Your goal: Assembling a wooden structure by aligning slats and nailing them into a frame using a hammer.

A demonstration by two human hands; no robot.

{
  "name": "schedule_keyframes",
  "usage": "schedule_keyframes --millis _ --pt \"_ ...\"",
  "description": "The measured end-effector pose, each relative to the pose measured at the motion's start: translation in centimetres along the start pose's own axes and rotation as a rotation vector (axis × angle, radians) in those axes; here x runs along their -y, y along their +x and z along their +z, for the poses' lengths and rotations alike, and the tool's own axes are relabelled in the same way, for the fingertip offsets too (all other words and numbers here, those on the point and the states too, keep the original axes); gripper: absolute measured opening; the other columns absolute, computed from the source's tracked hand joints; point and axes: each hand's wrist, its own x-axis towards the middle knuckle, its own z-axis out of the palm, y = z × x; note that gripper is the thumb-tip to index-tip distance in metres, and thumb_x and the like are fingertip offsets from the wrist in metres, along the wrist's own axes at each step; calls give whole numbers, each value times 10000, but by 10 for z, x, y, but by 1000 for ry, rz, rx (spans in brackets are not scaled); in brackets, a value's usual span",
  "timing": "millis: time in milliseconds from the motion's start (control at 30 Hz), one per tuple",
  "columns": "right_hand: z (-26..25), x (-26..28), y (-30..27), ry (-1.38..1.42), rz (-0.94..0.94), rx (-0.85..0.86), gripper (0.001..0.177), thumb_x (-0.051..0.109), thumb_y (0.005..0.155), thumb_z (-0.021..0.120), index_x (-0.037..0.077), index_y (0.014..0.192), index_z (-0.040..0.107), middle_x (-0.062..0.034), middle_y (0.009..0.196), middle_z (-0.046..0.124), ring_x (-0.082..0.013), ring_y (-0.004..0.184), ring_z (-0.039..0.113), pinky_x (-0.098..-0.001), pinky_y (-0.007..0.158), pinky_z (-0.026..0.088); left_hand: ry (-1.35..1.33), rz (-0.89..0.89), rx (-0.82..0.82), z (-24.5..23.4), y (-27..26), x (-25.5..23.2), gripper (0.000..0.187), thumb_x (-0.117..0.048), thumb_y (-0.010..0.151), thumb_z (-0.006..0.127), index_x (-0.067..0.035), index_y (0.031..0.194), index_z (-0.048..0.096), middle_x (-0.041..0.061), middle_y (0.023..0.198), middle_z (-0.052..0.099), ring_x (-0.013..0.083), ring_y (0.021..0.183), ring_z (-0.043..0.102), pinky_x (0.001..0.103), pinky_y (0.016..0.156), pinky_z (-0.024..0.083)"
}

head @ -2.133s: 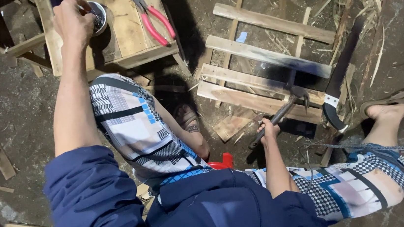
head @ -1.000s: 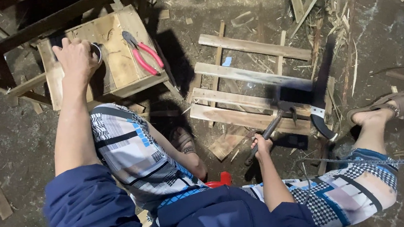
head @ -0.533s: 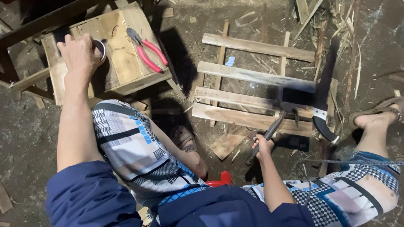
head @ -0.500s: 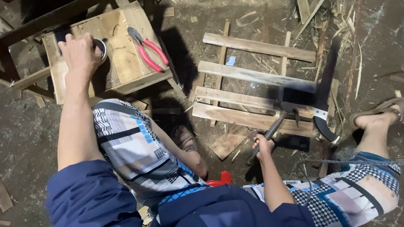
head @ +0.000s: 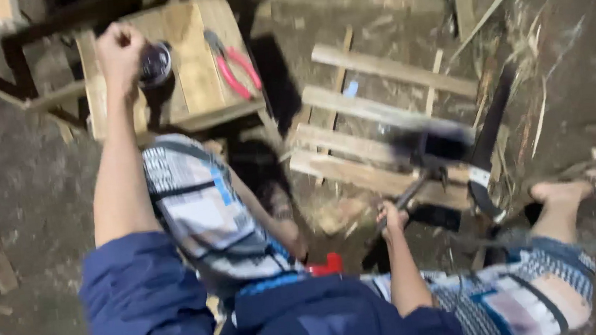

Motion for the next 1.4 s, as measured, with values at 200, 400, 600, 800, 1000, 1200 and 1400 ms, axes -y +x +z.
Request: schedule_keyframes --millis 200,400,600,800,1000,1200,1400 --pt "1 4 -6 90 18 15 135 107 890 694 68 850 571 -25 586 527 -130 437 461 -273 384 395 -331 -288 13 -2 -11 -32 95 -18 966 642 -109 940 631 5 879 707 87 859 786 144 745 609" --pt "1 7 -11 99 16 41 118 105 906 682 51 865 586 -30 592 528 -134 438 464 -276 383 397 -167 -89 -48 -4 -6 -8 149 85 901 667 -63 914 655 -3 821 656 69 701 613 184 672 553" --pt "-1 0 2 72 32 15 162 113 909 692 83 851 543 -18 578 514 -134 437 470 -285 391 401 308 177 -57 -11 -12 11 161 115 799 708 -2 902 751 47 783 724 111 644 619 229 614 551" --pt "1 6 -7 80 20 27 146 119 914 691 65 846 573 -18 575 518 -125 434 460 -269 384 399 235 36 9 -9 -10 3 307 149 840 599 -17 1032 773 68 907 757 120 780 697 225 744 620" --pt "1 3 -3 68 9 19 156 111 903 697 58 850 560 -23 575 517 -125 430 461 -275 370 403 -111 -216 0 -12 -15 -22 345 161 860 649 -33 1136 726 -5 915 700 38 791 682 134 725 621" --pt "1 5 -6 76 19 26 155 111 913 693 66 844 561 -22 577 514 -129 436 460 -280 387 398 488 208 -111 -16 -3 38 361 214 717 608 -6 930 798 70 840 631 131 684 580 257 595 535" --pt "-2 0 3 51 35 23 156 137 909 699 80 856 564 -12 586 521 -120 445 467 -279 402 414 617 126 178 -8 -14 2 254 108 782 670 27 977 811 215 851 769 231 608 713 300 567 617"
